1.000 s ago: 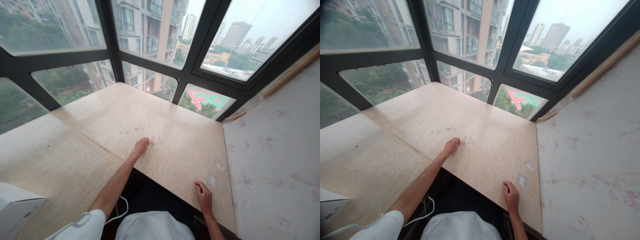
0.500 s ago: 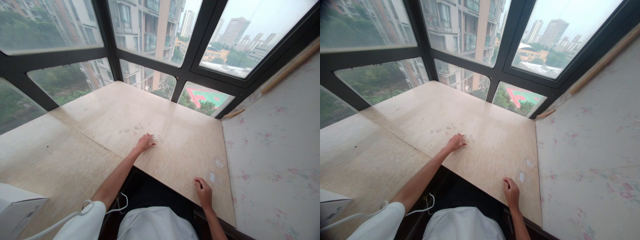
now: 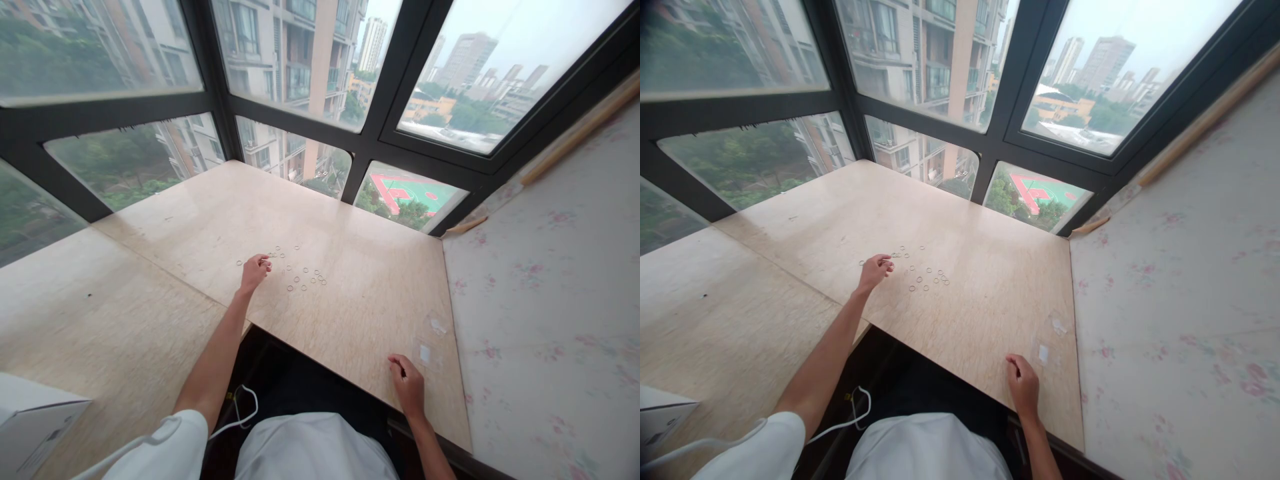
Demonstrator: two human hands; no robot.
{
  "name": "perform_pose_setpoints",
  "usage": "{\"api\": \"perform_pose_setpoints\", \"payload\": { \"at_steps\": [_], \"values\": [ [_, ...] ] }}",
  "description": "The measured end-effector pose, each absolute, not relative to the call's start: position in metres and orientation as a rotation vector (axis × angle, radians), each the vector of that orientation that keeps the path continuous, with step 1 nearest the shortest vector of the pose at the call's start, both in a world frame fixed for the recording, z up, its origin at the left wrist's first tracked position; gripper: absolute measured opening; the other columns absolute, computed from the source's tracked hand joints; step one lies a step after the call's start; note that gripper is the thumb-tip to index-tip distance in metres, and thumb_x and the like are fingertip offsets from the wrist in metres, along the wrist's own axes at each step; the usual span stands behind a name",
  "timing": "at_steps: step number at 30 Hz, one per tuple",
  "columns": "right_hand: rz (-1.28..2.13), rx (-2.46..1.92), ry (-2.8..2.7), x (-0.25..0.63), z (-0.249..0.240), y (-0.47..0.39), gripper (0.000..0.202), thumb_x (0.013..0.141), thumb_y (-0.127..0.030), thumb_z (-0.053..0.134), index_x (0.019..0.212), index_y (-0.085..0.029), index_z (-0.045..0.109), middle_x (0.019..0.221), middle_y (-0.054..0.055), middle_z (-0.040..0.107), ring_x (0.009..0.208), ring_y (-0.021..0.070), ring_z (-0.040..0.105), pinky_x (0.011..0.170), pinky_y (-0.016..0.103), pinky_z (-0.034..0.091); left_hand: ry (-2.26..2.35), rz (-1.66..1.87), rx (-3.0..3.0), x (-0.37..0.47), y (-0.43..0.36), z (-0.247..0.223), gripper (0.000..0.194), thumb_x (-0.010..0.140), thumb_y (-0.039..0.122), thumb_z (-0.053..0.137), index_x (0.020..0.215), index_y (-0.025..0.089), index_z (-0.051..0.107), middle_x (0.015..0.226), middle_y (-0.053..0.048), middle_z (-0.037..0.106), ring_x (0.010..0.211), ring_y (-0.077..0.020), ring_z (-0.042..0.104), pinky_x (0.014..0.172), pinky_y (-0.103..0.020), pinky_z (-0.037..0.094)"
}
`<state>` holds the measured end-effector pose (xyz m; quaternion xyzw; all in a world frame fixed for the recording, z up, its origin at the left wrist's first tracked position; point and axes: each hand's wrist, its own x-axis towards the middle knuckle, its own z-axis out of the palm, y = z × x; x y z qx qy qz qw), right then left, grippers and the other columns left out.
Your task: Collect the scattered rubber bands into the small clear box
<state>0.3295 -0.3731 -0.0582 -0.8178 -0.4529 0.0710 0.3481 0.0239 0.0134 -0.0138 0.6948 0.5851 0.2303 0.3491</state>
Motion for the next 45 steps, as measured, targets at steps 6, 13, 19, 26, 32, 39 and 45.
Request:
{"api": "perform_pose_setpoints", "payload": {
  "at_steps": [6, 13, 19, 26, 32, 39, 45],
  "values": [
    [0.175, -2.129, -1.176, 0.331, -0.061, -0.374, 0.026, 0.08, -0.031, 0.043, 0.08, -0.017, 0.065, 0.081, 0.008, 0.07, 0.075, 0.0204, 0.064, 0.069, 0.03, 0.049, 1.658, 0.679, 1.617, -0.018, 0.011, -0.004, 0.038, 0.083, 0.026, 0.053, 0.12, 0.014, 0.052, 0.122, -0.013, 0.058, 0.053, -0.0097, 0.064, 0.043, -0.019, 0.045],
    [0.159, -2.145, -1.181, 0.333, -0.066, -0.375, 0.026, 0.08, -0.032, 0.044, 0.079, -0.017, 0.066, 0.08, 0.007, 0.07, 0.073, 0.0201, 0.064, 0.068, 0.029, 0.049, 1.769, 0.69, 1.893, 0.0, 0.011, 0.014, 0.031, 0.089, 0.031, 0.046, 0.113, 0.017, 0.057, 0.105, -0.007, 0.066, 0.055, -0.0116, 0.062, 0.072, -0.027, 0.047],
    [0.156, -2.147, -1.179, 0.332, -0.063, -0.375, 0.026, 0.08, -0.031, 0.043, 0.08, -0.017, 0.066, 0.08, 0.008, 0.07, 0.074, 0.0204, 0.064, 0.069, 0.03, 0.05, 1.354, 0.394, 2.253, 0.072, -0.027, -0.013, 0.041, 0.082, 0.036, 0.058, 0.118, 0.016, 0.055, 0.111, -0.011, 0.062, 0.099, -0.0229, 0.058, 0.084, -0.031, 0.044],
    [0.149, -2.147, -1.184, 0.332, -0.064, -0.375, 0.026, 0.08, -0.03, 0.043, 0.08, -0.017, 0.066, 0.079, 0.007, 0.07, 0.074, 0.0198, 0.064, 0.07, 0.029, 0.049, 0.925, 0.32, 2.738, 0.14, -0.051, -0.04, 0.024, 0.09, 0.029, 0.043, 0.104, 0.017, 0.059, 0.121, -0.015, 0.053, 0.113, -0.0269, 0.046, 0.095, -0.041, 0.034],
    [0.154, -2.127, -1.189, 0.33, -0.062, -0.373, 0.025, 0.082, -0.03, 0.044, 0.08, -0.017, 0.065, 0.08, 0.007, 0.07, 0.075, 0.0198, 0.064, 0.07, 0.029, 0.05, 1.273, 0.331, 2.65, 0.123, 0.021, -0.028, 0.033, 0.092, 0.035, 0.038, 0.104, 0.013, 0.057, 0.114, -0.017, 0.055, 0.108, -0.0286, 0.049, 0.09, -0.04, 0.038],
    [0.134, -2.132, -1.21, 0.329, -0.059, -0.372, 0.027, 0.082, -0.03, 0.042, 0.078, -0.017, 0.065, 0.079, 0.008, 0.07, 0.073, 0.0197, 0.064, 0.067, 0.029, 0.05, 1.419, 0.205, 2.458, 0.052, 0.078, -0.023, 0.027, 0.081, 0.033, 0.052, 0.102, 0.017, 0.059, 0.106, -0.012, 0.056, 0.099, -0.0252, 0.054, 0.084, -0.033, 0.044],
    [0.119, -2.134, -1.231, 0.329, -0.058, -0.372, 0.027, 0.083, -0.031, 0.042, 0.077, -0.019, 0.066, 0.079, 0.007, 0.07, 0.072, 0.0198, 0.064, 0.066, 0.029, 0.051, 1.494, 0.211, 2.376, 0.02, 0.123, -0.019, 0.033, 0.074, 0.012, 0.051, 0.106, 0.015, 0.059, 0.114, -0.014, 0.055, 0.108, -0.0267, 0.052, 0.09, -0.033, 0.041]
  ]
}}
